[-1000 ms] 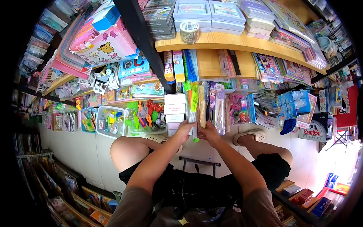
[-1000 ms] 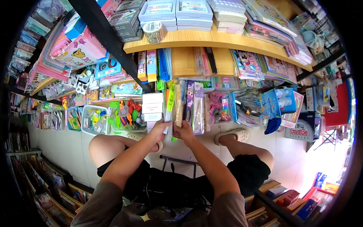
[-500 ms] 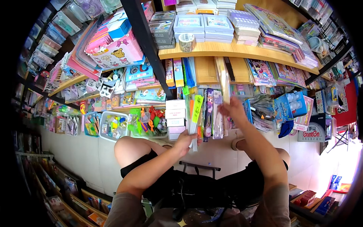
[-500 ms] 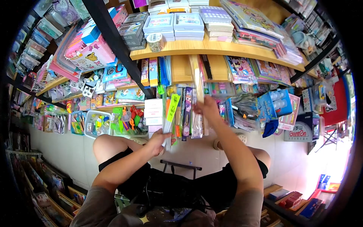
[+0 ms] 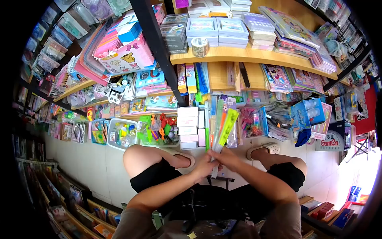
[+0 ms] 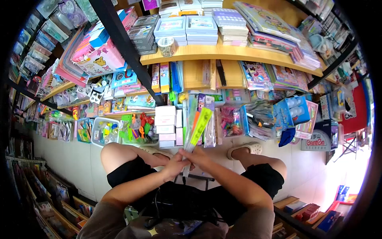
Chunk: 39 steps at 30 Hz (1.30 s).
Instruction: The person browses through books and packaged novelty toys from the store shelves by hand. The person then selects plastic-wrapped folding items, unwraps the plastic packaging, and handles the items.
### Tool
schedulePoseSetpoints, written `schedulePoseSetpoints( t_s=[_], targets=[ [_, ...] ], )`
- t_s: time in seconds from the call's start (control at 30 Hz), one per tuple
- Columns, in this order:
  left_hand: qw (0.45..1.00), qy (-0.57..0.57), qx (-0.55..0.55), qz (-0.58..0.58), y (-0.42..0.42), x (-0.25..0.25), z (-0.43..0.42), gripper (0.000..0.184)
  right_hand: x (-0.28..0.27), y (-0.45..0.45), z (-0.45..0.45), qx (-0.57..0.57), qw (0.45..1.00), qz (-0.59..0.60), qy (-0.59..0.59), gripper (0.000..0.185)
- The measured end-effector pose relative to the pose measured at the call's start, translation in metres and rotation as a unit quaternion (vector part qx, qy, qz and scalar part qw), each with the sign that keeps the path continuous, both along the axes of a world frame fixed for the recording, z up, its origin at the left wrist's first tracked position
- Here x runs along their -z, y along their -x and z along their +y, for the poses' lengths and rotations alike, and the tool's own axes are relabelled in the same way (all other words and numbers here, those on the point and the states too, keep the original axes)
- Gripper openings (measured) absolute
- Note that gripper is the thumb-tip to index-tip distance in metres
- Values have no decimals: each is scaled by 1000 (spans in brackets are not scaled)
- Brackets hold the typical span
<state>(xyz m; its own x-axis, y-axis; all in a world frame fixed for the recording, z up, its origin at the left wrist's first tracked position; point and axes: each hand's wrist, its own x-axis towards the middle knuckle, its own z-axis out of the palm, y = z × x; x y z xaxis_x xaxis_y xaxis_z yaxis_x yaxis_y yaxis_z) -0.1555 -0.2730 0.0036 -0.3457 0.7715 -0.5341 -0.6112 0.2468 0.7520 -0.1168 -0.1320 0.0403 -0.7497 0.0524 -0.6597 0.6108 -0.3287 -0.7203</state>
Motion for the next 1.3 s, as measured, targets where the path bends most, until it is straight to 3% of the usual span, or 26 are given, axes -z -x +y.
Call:
schedulePoseSetpoints(
  t_s=[0.07, 0.13, 0.17, 0.23, 0.27, 0.37, 0.5, 0.57, 0.67, 0.77, 0.8, 0.9, 1.0, 1.1, 1.17, 1.3],
  targets=[
    [992, -15, 17, 121, -3, -9, 6, 38, -18, -4, -13, 41, 997, -50, -41, 25],
    [950, -62, 21, 306, -1, -12, 10, 51, 1, 0, -9, 107, 984, 85, -116, 23],
    [957, -37, 32, 286, 1, -14, 11, 52, 10, 4, -6, 138, 967, 153, -153, 22],
    [969, 13, 53, 243, 11, -35, 19, 55, 0, 25, 12, 115, 969, 154, -155, 17],
    [946, -60, -40, 316, 7, -24, 22, 51, -16, 38, 18, 129, 969, 149, -150, 16],
    [977, -134, -94, 135, 21, -26, 26, 45, -34, 85, 42, 92, 970, 106, -200, 14],
    [993, -73, -77, 49, 36, -12, 16, 28, -39, 172, 71, 59, 931, 139, -331, 20],
    [994, -69, -50, 62, 40, -12, 13, 23, -24, 222, 89, 36, 906, 154, -393, 34],
    [995, -77, -32, 59, 44, -8, 12, 20, -37, 256, 90, -102, 810, 90, -570, 57],
    [995, -77, -20, 56, 50, -12, 14, 19, -26, 258, 78, -72, 775, 166, -606, 65],
    [996, -73, -15, 56, 50, -14, 15, 18, -21, 258, 77, -54, 767, 197, -609, 62],
    [994, -89, -2, 61, 47, -4, 15, 16, -14, 254, 82, -41, 794, 136, -591, 60],
    [981, -25, 32, 188, 42, 12, 14, 19, 26, 249, 98, 92, 705, 291, -640, 43],
    [949, 12, 100, 299, 31, 16, 10, 21, 5, 206, 86, 105, 812, 248, -518, 28],
    [923, 17, 146, 356, 24, 13, 9, 23, 29, 169, 83, 73, 808, 211, -545, 22],
    [871, 38, 245, 424, 10, 16, 6, 26, 109, 100, 57, -71, 827, 56, -556, 32]
  ],
)
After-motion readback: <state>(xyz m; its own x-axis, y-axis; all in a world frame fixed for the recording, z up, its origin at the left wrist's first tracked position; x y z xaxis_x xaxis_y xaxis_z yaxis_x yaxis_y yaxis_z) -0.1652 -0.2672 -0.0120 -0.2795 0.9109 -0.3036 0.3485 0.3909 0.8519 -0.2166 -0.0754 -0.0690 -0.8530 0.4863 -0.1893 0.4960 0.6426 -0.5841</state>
